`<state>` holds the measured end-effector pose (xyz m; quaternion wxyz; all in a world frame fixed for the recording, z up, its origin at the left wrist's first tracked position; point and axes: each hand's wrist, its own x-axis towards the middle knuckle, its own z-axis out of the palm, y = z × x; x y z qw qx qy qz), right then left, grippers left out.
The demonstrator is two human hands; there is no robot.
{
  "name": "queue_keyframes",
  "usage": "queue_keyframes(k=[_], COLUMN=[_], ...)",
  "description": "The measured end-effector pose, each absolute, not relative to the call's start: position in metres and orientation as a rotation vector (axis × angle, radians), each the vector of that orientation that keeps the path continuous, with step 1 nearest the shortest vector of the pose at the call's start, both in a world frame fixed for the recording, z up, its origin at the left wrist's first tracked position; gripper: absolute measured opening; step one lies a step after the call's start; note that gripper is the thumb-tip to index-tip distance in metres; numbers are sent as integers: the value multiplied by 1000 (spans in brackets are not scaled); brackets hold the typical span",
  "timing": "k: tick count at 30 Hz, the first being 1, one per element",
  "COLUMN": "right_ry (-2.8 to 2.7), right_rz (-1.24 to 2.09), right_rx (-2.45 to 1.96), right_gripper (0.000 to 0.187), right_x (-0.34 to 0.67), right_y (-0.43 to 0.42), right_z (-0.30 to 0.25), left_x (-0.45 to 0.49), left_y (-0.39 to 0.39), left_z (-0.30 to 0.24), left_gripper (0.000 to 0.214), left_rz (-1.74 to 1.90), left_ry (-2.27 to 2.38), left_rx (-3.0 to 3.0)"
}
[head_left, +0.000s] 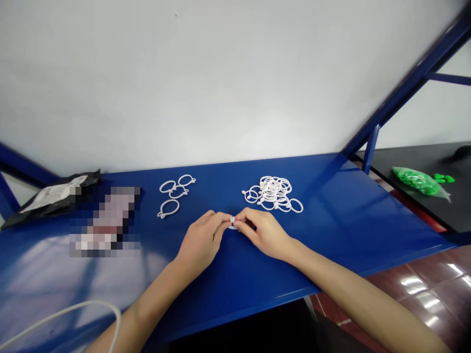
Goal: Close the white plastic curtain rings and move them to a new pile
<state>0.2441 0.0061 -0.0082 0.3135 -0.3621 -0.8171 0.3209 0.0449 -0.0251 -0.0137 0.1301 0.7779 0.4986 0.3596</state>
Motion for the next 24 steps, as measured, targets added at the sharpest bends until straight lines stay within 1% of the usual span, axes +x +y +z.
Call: queue_keyframes(k=[4, 8, 13, 15, 17, 19, 21, 24], right_ry=[-2215, -2244, -2258, -2237, -2219, -2214, -2171, -2142], right_rz=[826, 825, 791, 699, 563, 390, 214, -26], right_rx=[-920, -895, -897, -914, -907, -913, -946, -1057], right_gripper=[17, 17, 14, 12, 11, 12, 12, 15], right_x=[243, 245, 245, 245, 247, 253, 262, 275], right_y=[1, -3, 3, 10, 21, 35, 49, 65], right_z=[-11, -8, -12, -15, -18, -20, -21, -22], left_x=[46, 46, 47, 42, 33, 21, 7, -7], left_y=[-28, -31, -27, -20, -9, 3, 13, 21], left_z=[-21, -22, -20, -18, -17, -18, -22, -27], left_gripper=[25, 28, 27, 21, 20, 31, 42, 49], left_rz=[1134, 1195, 1097, 1034, 1006, 972, 832, 605], left_ry=[1402, 1393, 1396, 1455, 1642, 1959, 2233, 2346], left_rx=[2574, 2746, 2800, 2763, 2684, 2531, 2367, 2234])
